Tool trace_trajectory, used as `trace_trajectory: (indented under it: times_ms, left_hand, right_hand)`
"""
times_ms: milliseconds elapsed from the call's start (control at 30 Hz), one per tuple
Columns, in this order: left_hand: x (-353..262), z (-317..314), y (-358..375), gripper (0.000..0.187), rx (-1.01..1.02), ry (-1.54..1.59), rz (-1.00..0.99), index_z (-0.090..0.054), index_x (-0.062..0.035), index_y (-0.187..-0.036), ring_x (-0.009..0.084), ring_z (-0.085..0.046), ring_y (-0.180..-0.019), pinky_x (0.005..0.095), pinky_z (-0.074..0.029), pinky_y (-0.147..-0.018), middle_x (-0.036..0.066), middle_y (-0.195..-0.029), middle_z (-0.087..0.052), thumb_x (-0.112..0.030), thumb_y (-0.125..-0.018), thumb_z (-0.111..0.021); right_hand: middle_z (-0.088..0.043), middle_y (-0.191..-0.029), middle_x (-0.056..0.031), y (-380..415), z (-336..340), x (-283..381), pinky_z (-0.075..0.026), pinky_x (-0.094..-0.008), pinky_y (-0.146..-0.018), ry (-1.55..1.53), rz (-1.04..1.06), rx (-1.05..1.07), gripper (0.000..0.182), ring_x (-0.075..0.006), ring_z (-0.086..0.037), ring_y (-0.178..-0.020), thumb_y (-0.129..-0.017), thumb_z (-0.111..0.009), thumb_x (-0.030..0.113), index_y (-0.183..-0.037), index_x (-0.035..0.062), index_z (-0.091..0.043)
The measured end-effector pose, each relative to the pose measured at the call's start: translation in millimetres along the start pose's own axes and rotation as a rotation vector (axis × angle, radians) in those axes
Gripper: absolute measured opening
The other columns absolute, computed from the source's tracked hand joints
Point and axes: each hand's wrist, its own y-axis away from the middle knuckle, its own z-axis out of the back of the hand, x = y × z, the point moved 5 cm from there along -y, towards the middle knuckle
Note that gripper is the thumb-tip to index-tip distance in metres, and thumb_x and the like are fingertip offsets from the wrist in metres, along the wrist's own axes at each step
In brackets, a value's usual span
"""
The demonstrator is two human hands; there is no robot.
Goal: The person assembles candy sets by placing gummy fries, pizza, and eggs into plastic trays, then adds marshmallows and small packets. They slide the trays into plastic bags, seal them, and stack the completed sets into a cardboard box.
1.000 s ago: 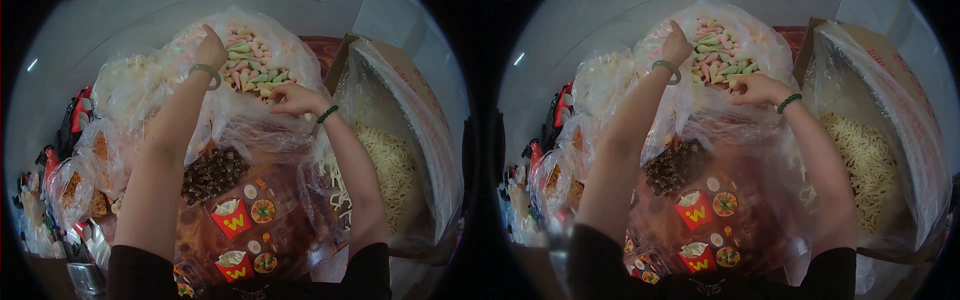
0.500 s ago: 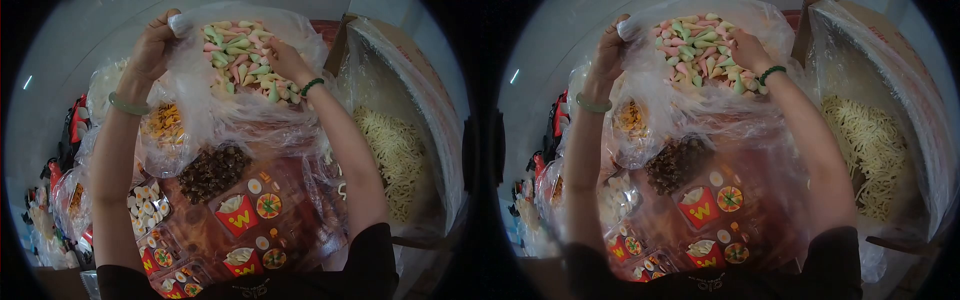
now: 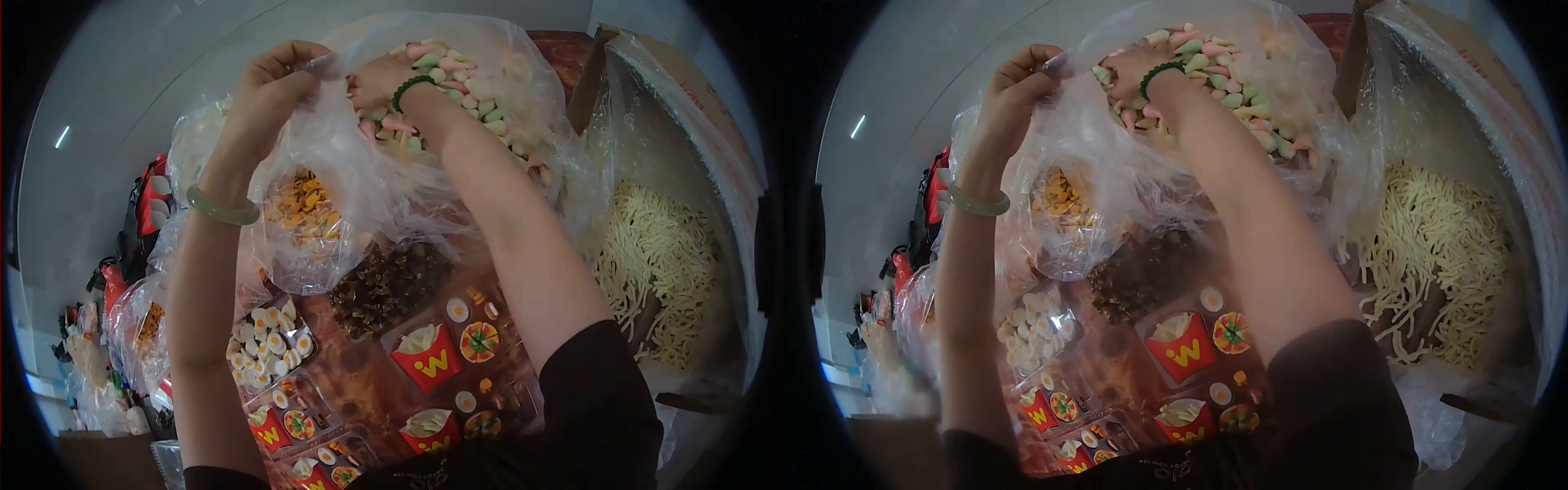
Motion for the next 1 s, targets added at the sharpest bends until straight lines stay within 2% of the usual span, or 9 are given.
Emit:
trace_trajectory:
  times_ms: [133, 200, 367, 400, 467, 600, 700, 767, 1000]
  left_hand:
    - [-8.5, 0.9, 14.0, 0.028, -0.218, -0.155, -0.128, -0.063, -0.0017, -0.103, 0.0142, -0.059, -0.079, 0.0257, -0.047, -0.069, 0.007, -0.1, -0.066, -0.002, -0.076, -0.055]
    - [-40.4, -15.3, 31.9, 0.034, -0.442, -0.855, -0.644, -0.064, -0.0043, -0.105, 0.0263, -0.059, -0.092, 0.0356, -0.048, -0.078, 0.011, -0.109, -0.064, 0.001, -0.073, -0.055]
    - [-64.7, -89.7, 58.9, 0.037, -0.42, -1.07, -0.779, -0.064, -0.0056, -0.106, 0.0323, -0.057, -0.097, 0.0414, -0.047, -0.083, 0.013, -0.109, -0.063, 0.002, -0.072, -0.055]
    - [-69.0, -102.5, 64.0, 0.037, -0.415, -1.131, -0.815, -0.064, -0.0059, -0.106, 0.0338, -0.057, -0.098, 0.0429, -0.046, -0.084, 0.014, -0.109, -0.063, 0.003, -0.071, -0.055]
    - [-68.2, -114.2, 65.4, 0.038, -0.412, -1.192, -0.85, -0.064, -0.0062, -0.106, 0.0353, -0.056, -0.099, 0.0444, -0.046, -0.085, 0.014, -0.109, -0.063, 0.003, -0.071, -0.055]
    - [3.8, -136.0, 26.6, 0.03, 0.039, -0.705, -0.287, -0.067, -0.004, -0.098, 0.0373, -0.06, -0.091, 0.0457, -0.049, -0.078, 0.019, -0.099, -0.065, 0.004, -0.073, -0.053]
    - [64.2, -147.9, -2.3, 0.023, 0.0, -0.839, -0.303, -0.068, -0.004, -0.092, 0.0367, -0.063, -0.085, 0.045, -0.051, -0.073, 0.019, -0.09, -0.065, 0.002, -0.073, -0.055]
    - [90.4, -152.1, -15.0, 0.029, 0.067, -1.048, 0.003, -0.067, -0.007, -0.103, 0.0355, -0.063, -0.09, 0.0438, -0.05, -0.077, 0.018, -0.098, -0.065, -0.004, -0.076, -0.058]
    - [120.7, -160.8, -34.2, 0.039, 0.031, -0.984, 0.071, -0.064, -0.0061, -0.104, 0.0365, -0.062, -0.088, 0.0436, -0.05, -0.078, 0.019, -0.093, -0.065, -0.02, -0.069, -0.072]
  right_hand:
    - [-0.06, -0.113, -0.005, 36.5, -25.3, -35.1, -0.042, -0.0513, -0.088, 0.016, 0.069, 0.074, 0.036, -0.0279, -0.057, -0.106, -0.07, -0.067, 0.026, -0.105, 0.0192, -0.067]
    - [-0.059, -0.115, -0.0044, 84.1, -25.3, -48.2, -0.043, -0.05, -0.088, 0.096, -0.046, 0.217, 0.035, -0.0288, -0.057, -0.105, -0.071, -0.067, 0.026, -0.105, 0.0169, -0.067]
    - [-0.053, -0.125, -0.0104, 181.4, -13.9, -77.8, -0.047, -0.0351, -0.086, -0.267, 0.177, 0.113, 0.037, -0.0292, -0.057, -0.105, -0.079, -0.065, 0.028, -0.114, 0.0161, -0.065]
    - [-0.049, -0.131, -0.0191, 187.5, -19.0, -94.6, -0.051, -0.0369, -0.081, -0.316, 0.216, -0.085, 0.031, -0.0235, -0.063, -0.094, -0.082, -0.065, 0.021, -0.111, 0.0085, -0.065]
    - [-0.056, -0.121, -0.0176, 198.3, -17.2, -122.0, -0.052, -0.0354, -0.078, -0.423, 0.091, -0.077, 0.031, -0.0218, -0.064, -0.09, -0.082, -0.065, 0.021, -0.11, 0.0065, -0.065]
    - [-0.069, -0.09, -0.0123, 211.9, -5.0, -136.3, -0.053, -0.0332, -0.071, -0.44, -0.291, -0.111, 0.027, -0.0198, -0.066, -0.079, -0.083, -0.065, 0.018, -0.103, 0.0006, -0.066]
    - [-0.069, -0.082, -0.0108, 194.3, -13.1, -121.2, -0.053, -0.0322, -0.069, -0.444, -0.159, -0.222, 0.023, -0.0191, -0.066, -0.073, -0.082, -0.066, 0.017, -0.096, -0.0003, -0.067]
    - [-0.068, -0.084, -0.0141, 187.2, -10.0, -99.1, -0.052, -0.0343, -0.071, -0.413, -0.187, -0.26, 0.025, -0.0222, -0.067, -0.077, -0.079, -0.068, 0.024, -0.09, 0.0008, -0.069]
    - [-0.067, -0.087, -0.0183, 182.1, -42.1, -65.9, -0.051, -0.0422, -0.077, -0.129, -0.358, -0.12, 0.038, -0.0344, -0.064, -0.087, -0.073, -0.067, 0.037, -0.089, 0.0022, -0.067]
